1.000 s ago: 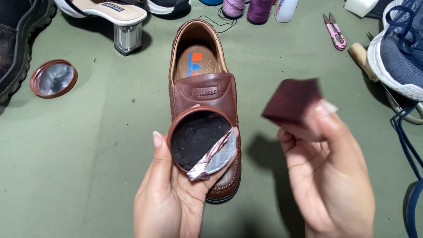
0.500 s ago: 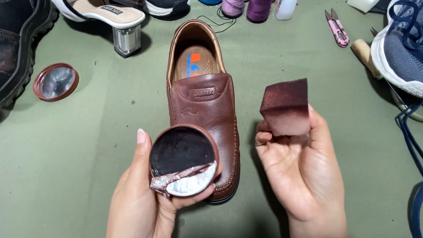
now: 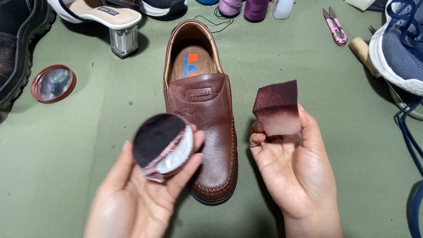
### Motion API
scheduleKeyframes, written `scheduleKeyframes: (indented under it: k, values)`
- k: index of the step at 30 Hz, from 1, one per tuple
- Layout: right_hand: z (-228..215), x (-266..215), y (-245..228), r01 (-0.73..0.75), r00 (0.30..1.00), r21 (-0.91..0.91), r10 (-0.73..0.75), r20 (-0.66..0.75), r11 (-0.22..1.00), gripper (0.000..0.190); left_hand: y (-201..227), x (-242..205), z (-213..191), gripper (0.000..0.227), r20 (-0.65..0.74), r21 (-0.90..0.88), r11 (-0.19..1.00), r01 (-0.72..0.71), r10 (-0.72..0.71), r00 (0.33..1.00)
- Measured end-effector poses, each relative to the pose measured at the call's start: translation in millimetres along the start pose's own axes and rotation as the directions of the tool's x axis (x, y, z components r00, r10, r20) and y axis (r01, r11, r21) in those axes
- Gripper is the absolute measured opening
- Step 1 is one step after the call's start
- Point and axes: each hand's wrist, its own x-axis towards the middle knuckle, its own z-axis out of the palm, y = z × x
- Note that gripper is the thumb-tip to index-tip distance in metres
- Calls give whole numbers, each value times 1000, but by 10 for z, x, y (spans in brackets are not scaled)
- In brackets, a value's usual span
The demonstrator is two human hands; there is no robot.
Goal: The person holds a brown leather loafer and rubs its surface with a white sponge. They dip the sponge into a round tin of brown shoe polish and continue applying it to the shoe. The person rotates the shoe to polish different areas, including the toe and sides, while other shoes and supplies sit on the table.
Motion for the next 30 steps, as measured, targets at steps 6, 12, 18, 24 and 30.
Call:
scheduleKeyframes:
  k: [6, 12, 18, 24, 30]
  values:
    - [-1, 8, 10, -34, 999, 11, 34, -2, 999, 21, 960, -273, -249, 45, 23, 302, 935, -186, 188, 982]
    - [36, 19, 63, -54, 996, -16, 52, -78, 998, 26, 2467, -626, -1052, 61, -261, 950, 295, 97, 587, 767]
    - [60, 15, 118, -58, 994, -73, 51, -99, 996, 27, 3160, -525, -1418, 55, -287, 891, -41, 452, 721, 631]
    - [31, 47, 110, -43, 991, -87, 32, -128, 995, 27, 3252, -470, -1464, 65, -268, 911, -79, 404, 633, 727]
    - [42, 47, 149, -40, 993, -101, 28, -118, 994, 26, 2474, -552, -927, 66, -65, 954, -185, 235, 638, 767]
